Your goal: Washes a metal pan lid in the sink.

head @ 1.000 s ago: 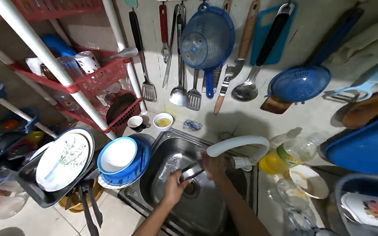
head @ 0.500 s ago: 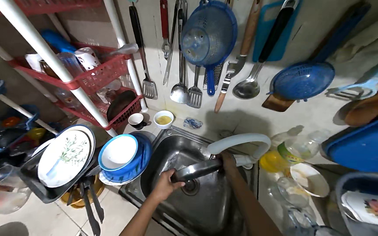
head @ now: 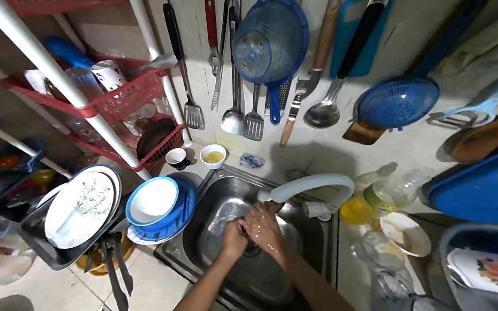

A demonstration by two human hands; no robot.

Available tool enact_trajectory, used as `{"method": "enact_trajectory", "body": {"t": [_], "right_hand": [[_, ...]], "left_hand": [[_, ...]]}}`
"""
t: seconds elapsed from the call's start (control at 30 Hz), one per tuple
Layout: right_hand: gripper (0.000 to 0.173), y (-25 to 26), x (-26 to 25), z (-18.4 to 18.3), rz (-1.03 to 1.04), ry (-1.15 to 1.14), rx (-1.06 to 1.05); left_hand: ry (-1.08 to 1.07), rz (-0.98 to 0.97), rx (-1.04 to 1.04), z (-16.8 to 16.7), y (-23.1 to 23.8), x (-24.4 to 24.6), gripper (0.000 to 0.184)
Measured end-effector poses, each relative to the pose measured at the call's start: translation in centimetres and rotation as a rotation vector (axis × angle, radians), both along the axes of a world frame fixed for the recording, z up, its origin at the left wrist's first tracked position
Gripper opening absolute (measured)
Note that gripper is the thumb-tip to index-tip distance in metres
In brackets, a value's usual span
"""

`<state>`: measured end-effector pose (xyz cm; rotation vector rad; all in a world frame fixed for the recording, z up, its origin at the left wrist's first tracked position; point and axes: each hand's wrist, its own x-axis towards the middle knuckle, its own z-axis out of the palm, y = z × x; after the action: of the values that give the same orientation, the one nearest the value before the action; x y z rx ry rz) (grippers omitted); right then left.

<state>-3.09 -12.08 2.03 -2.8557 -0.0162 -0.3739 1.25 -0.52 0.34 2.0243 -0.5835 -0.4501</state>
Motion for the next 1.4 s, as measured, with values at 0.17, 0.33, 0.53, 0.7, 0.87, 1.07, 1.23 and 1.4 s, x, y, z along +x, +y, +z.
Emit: {"method": "enact_trajectory", "body": {"t": [0.17,0.33,0.53,0.7,0.87,1.07,1.23,1.4], "right_hand": [[0.041,-6.0,-0.3,0.7,-0.288,0.189,0.459],[0.044,-4.2,0.3,1.2,-0.327,0.250,0.312],[0.040,-0.9,0.3,0.7,-0.226,0.096,0.242],[0.045,-5.0,0.9,1.3,-0.479,0.160,0.421],[0.038,0.8,-0.3,1.0,-0.156,0.007,0.142],[0.044,-6.4,-0.5,0.7,-0.495,0.299,0.712],[0.048,-8.4,-1.5,-0.8,-0.577,0.249,0.803],[0.050,-1.9,-0.3,1.1,-0.363,0.274,0.231]], "left_hand": [[-0.072,-0.008,0.021,0.7,1.7,0.0,0.023],[0.013,-0.006,0.081,0.6,1.2,-0.3,0.023],[-0.023,0.066,0.062,0.8,0.4,-1.1,0.021],[-0.075,0.035,0.042,1.7,1.8,-1.4,0.024],[-0.031,0.036,0.004,0.8,0.4,-1.5,0.017],[-0.060,-0.396,0.229,3.5,1.8,0.9,0.034],[0.053,-0.293,0.138,0.7,2.7,1.2,0.025],[0.113,-0.200,0.127,-0.4,-0.4,-0.3,0.028]]}}
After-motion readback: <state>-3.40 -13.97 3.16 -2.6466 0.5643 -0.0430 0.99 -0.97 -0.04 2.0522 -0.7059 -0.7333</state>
